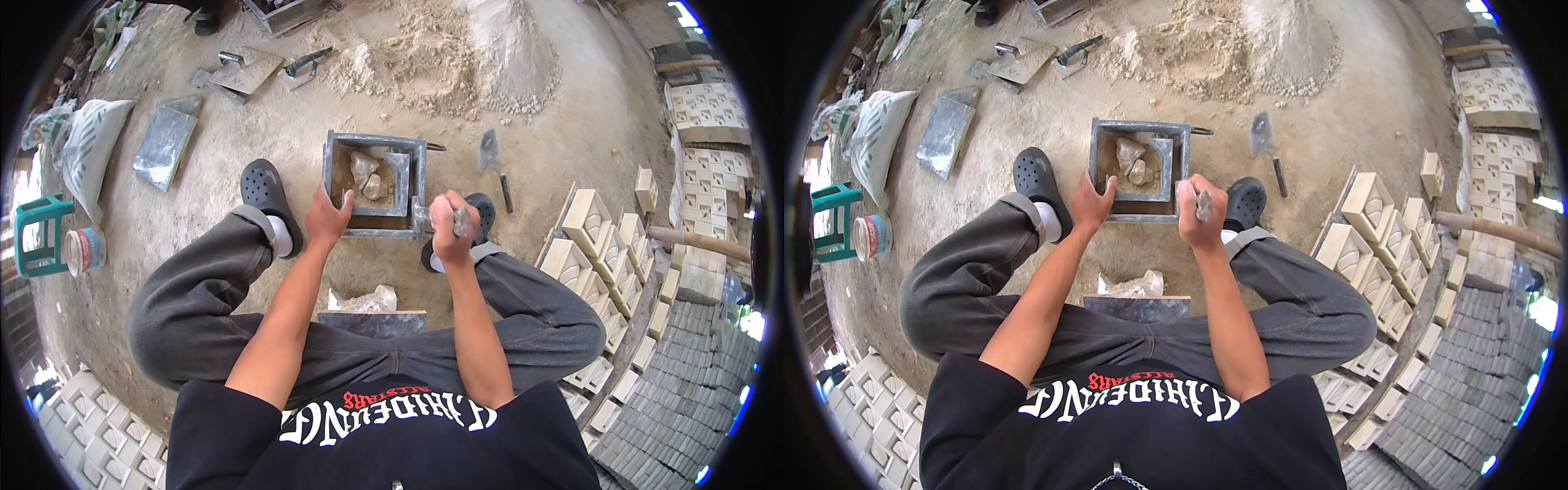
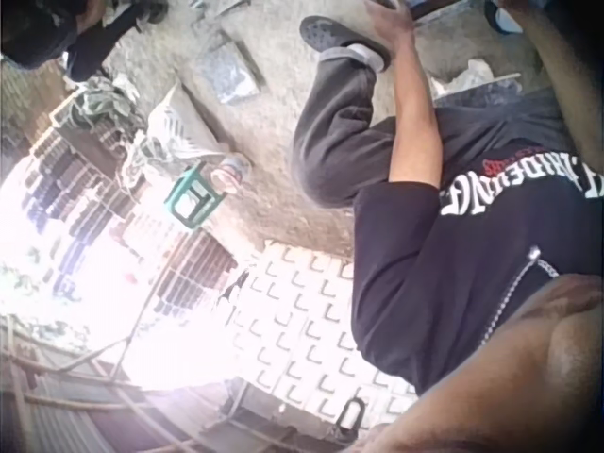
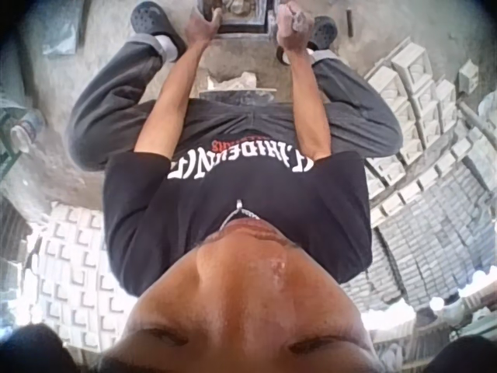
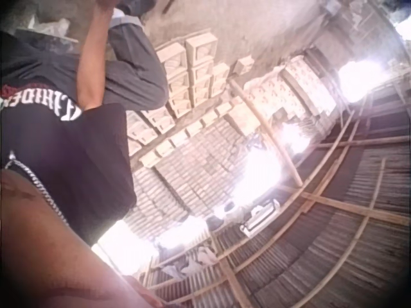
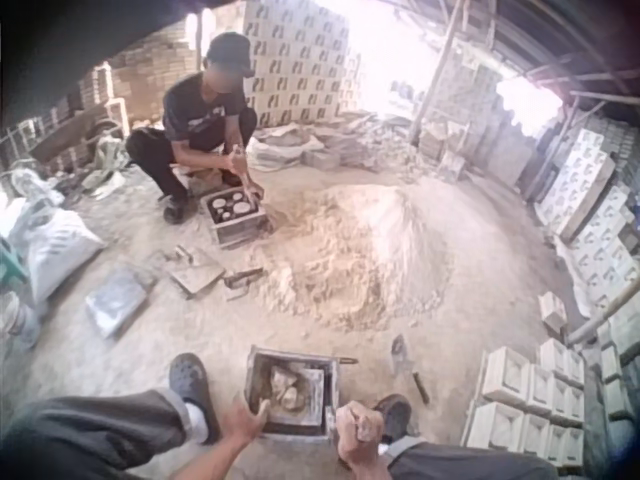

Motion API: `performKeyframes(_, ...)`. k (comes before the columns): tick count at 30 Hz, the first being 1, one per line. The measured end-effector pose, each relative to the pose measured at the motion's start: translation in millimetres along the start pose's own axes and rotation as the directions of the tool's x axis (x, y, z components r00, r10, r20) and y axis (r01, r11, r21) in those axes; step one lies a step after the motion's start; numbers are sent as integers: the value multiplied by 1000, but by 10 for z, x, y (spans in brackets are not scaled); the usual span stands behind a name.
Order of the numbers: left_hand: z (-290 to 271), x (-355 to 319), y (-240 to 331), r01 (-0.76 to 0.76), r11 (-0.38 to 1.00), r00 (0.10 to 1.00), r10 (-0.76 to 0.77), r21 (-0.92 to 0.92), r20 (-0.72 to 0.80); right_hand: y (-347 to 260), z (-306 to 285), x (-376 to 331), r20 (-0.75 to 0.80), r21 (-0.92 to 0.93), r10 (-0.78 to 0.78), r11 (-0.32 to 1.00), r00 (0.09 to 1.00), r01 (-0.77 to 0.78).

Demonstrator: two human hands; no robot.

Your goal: The person picks up stone fragments, places them into a metal mold on the floor, and uses a small trowel to add white powder into the mold before compacting it with a wooden block.

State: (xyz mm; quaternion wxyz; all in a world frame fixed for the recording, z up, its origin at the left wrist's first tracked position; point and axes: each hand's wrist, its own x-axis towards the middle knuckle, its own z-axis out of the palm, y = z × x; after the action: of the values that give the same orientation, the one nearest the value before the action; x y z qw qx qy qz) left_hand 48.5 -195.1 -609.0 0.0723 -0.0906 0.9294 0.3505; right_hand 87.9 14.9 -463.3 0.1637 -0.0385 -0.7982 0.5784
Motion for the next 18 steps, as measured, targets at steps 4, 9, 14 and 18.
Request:
performKeyframes(4,-10,36,-100,10,999,999,-8,34,-33,-233,95,152,49,76,190,978,981,-194)
performKeyframes(9,9,3,-52,-19,1000,999,19,-1,-35,-108,167,95,45,-47,49,998,998,-47)
performKeyframes(14,-9,45,-48,-10,1000,999,10,13,-37,-226,120,296,63,13,146,989,987,-147)
performKeyframes(18,-8,13,-47,8,1000,1000,-7,29,-26,59,75,129,-71,42,84,996,994,-81)
